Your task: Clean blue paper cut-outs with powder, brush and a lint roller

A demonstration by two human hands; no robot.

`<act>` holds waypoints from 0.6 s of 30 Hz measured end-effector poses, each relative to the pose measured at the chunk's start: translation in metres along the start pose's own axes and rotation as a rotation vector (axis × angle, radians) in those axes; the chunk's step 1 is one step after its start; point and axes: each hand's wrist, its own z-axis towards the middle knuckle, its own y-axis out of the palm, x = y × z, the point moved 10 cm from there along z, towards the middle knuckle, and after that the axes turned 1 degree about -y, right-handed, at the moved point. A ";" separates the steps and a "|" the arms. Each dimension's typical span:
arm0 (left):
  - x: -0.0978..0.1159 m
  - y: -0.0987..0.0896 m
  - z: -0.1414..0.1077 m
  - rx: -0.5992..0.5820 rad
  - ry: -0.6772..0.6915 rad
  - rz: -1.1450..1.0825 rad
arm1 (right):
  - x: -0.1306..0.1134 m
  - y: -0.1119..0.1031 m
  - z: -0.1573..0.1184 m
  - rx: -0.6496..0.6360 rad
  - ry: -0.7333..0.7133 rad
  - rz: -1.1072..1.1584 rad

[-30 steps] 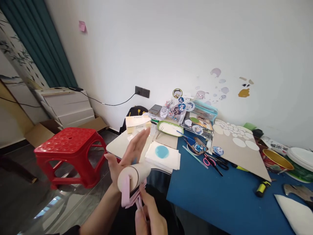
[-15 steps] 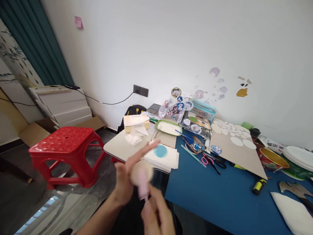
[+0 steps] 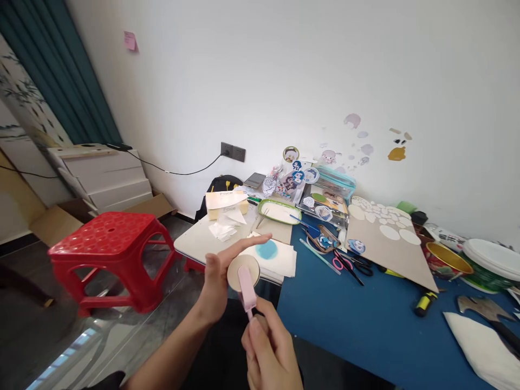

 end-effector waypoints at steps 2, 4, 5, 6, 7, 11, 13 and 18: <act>-0.005 -0.001 0.008 -0.001 -0.033 -0.121 | -0.002 0.002 -0.001 -0.037 0.050 0.041; -0.008 -0.011 0.015 0.075 -0.035 -0.307 | -0.004 0.001 0.000 -0.049 0.056 0.087; -0.008 -0.019 0.016 0.132 -0.013 -0.393 | -0.004 0.001 0.001 -0.047 0.054 0.105; -0.006 -0.027 0.015 0.197 0.027 -0.455 | -0.004 0.000 0.002 -0.045 0.052 0.117; -0.003 -0.035 0.012 0.260 0.079 -0.475 | -0.004 0.000 0.002 -0.043 0.053 0.125; 0.020 -0.044 -0.016 0.385 0.255 -0.059 | -0.001 0.002 0.004 -0.045 0.044 0.151; 0.029 -0.029 -0.025 0.310 0.304 0.283 | 0.002 0.003 0.003 -0.035 0.035 0.156; 0.016 0.000 -0.024 0.080 0.208 0.388 | 0.006 0.000 -0.002 -0.005 -0.046 0.146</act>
